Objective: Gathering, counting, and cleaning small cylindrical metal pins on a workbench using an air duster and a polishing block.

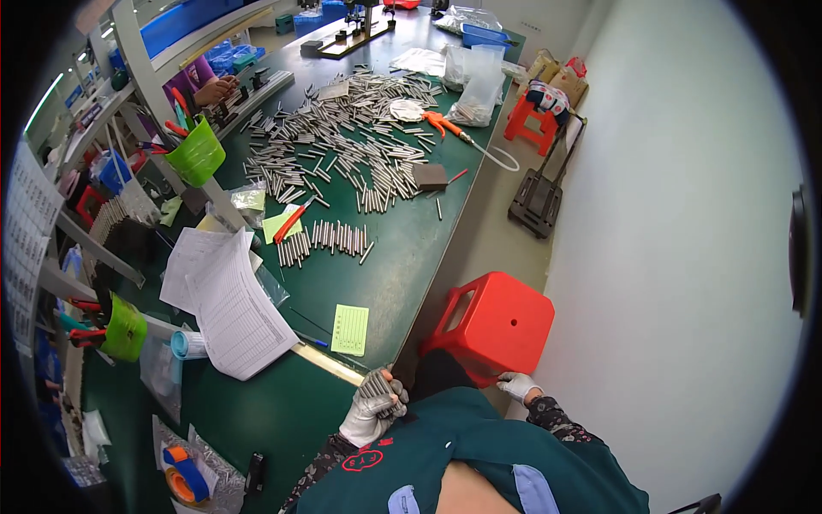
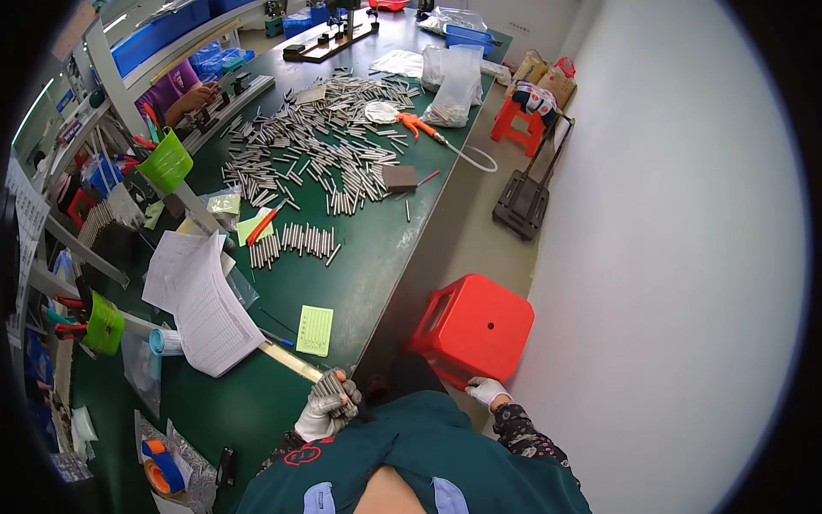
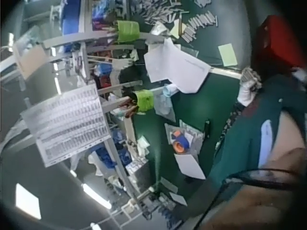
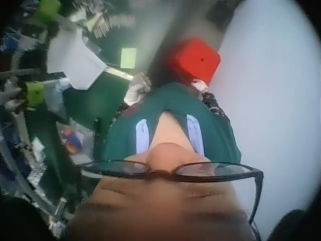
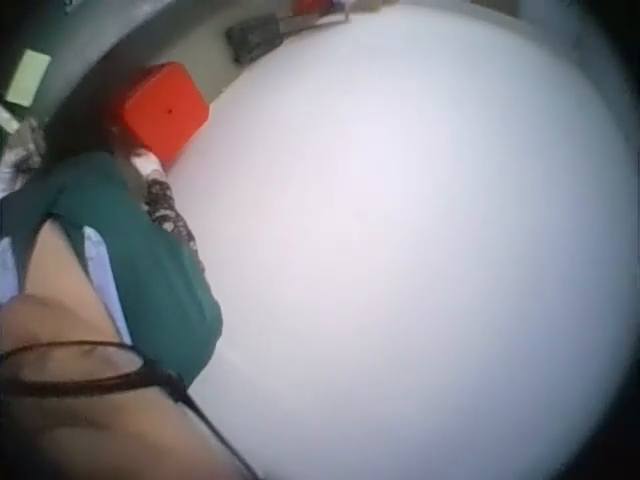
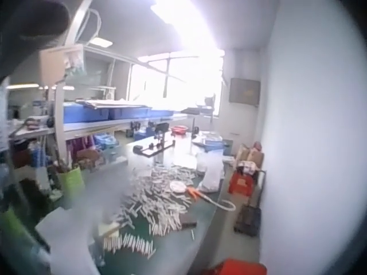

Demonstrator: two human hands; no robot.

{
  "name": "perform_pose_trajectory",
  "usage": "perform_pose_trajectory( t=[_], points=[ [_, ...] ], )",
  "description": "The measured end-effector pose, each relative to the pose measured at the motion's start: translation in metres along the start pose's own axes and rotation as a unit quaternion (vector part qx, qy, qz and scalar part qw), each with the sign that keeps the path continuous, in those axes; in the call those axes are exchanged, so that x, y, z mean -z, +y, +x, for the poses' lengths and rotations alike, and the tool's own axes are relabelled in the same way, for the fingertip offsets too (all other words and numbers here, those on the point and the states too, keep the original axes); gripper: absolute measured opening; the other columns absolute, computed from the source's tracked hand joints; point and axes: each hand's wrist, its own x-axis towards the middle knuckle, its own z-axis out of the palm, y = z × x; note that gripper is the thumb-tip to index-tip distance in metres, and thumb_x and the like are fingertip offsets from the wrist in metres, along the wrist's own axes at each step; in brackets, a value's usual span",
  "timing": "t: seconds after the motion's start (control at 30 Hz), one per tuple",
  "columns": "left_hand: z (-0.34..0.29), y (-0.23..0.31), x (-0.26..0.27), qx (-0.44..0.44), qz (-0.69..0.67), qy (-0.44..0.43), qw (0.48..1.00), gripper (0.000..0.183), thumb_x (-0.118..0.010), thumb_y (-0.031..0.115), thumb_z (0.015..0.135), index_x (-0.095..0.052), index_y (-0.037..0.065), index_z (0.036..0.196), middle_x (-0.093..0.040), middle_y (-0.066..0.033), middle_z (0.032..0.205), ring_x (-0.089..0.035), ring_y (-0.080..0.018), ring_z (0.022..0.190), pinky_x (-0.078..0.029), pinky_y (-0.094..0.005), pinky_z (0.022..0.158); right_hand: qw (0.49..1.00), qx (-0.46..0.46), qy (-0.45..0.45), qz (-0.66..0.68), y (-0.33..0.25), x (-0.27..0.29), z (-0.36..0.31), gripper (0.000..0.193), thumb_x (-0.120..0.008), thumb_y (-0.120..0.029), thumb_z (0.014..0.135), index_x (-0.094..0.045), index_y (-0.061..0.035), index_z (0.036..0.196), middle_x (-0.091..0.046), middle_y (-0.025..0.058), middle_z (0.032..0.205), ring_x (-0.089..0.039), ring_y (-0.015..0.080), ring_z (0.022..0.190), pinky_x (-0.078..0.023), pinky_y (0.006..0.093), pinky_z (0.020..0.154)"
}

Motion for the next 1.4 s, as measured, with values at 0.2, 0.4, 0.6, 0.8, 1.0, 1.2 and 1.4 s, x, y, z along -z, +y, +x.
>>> perform_pose_trajectory(
  t=[0.2,0.4,0.6,0.8,1.0,1.2,1.4],
  points=[
    [0.054,0.017,-0.009,-0.085,-0.012,0.002,0.996,0.042,-0.070,-0.001,0.072,-0.049,0.011,0.105,-0.055,-0.0077,0.085,-0.058,-0.0217,0.081,-0.052,-0.0295,0.057,0.961,0.200,0.151,-0.115,-0.108,0.119,0.093,0.037,-0.057,-0.031,0.081,-0.064,-0.0053,0.107,-0.064,0.0165,0.104,-0.061,0.0296,0.099,-0.047,0.0342,0.089],
    [0.118,0.030,-0.024,-0.218,-0.037,0.064,0.973,0.045,-0.070,-0.005,0.069,-0.047,0.010,0.104,-0.054,-0.0079,0.082,-0.059,-0.0230,0.077,-0.054,-0.0298,0.052,0.884,0.343,0.242,-0.205,-0.294,0.210,0.180,0.032,-0.056,-0.029,0.080,-0.063,-0.0099,0.104,-0.064,0.0146,0.100,-0.060,0.0329,0.095,-0.047,0.0402,0.083],
    [0.224,0.022,-0.038,-0.335,0.014,0.191,0.923,0.049,-0.074,-0.004,0.066,-0.046,0.008,0.104,-0.055,-0.0088,0.081,-0.061,-0.0215,0.070,-0.054,-0.0303,0.050,0.771,0.391,0.384,-0.323,-0.405,0.265,0.306,0.038,-0.064,-0.026,0.074,-0.058,-0.0060,0.106,-0.062,0.0137,0.098,-0.060,0.0321,0.092,-0.049,0.0419,0.078],
    [0.296,0.018,-0.071,-0.371,0.044,0.268,0.888,0.054,-0.077,-0.005,0.063,-0.045,0.008,0.105,-0.058,-0.0100,0.081,-0.061,-0.0201,0.072,-0.053,-0.0292,0.051,0.797,0.304,0.302,-0.427,-0.437,0.295,0.359,0.038,-0.064,-0.030,0.075,-0.058,-0.0032,0.101,-0.062,0.0177,0.099,-0.061,0.0331,0.093,-0.050,0.0436,0.078],
    [0.325,0.004,-0.067,-0.441,0.147,0.312,0.828,0.060,-0.082,0.003,0.060,-0.043,0.007,0.106,-0.053,-0.0078,0.076,-0.059,-0.0198,0.066,-0.050,-0.0247,0.045,0.846,0.403,0.260,-0.233,-0.432,0.315,0.388,0.027,-0.057,-0.020,0.073,-0.058,-0.0013,0.092,-0.065,0.0196,0.083,-0.065,0.0316,0.075,-0.051,0.0408,0.068],
    [0.330,-0.003,-0.052,-0.548,0.264,0.244,0.756,0.064,-0.083,0.007,0.061,-0.043,0.007,0.110,-0.056,-0.0080,0.077,-0.057,-0.0167,0.068,-0.044,-0.0234,0.049,0.864,0.471,-0.040,0.176,-0.373,0.332,0.326,0.044,-0.056,-0.008,0.075,-0.043,0.0027,0.115,-0.054,0.0049,0.072,-0.054,0.0121,0.049,-0.044,0.0241,0.046],
    [0.330,-0.002,-0.054,-0.535,0.299,0.256,0.747,0.056,-0.078,0.000,0.062,-0.047,0.005,0.108,-0.058,-0.0068,0.082,-0.059,-0.0132,0.068,-0.043,-0.0201,0.044,0.821,0.366,-0.375,0.226,-0.278,0.325,0.262,0.070,-0.066,-0.021,0.064,-0.042,0.0022,0.125,-0.053,0.0053,0.077,-0.058,0.0131,0.066,-0.047,0.0252,0.059]
  ],
)
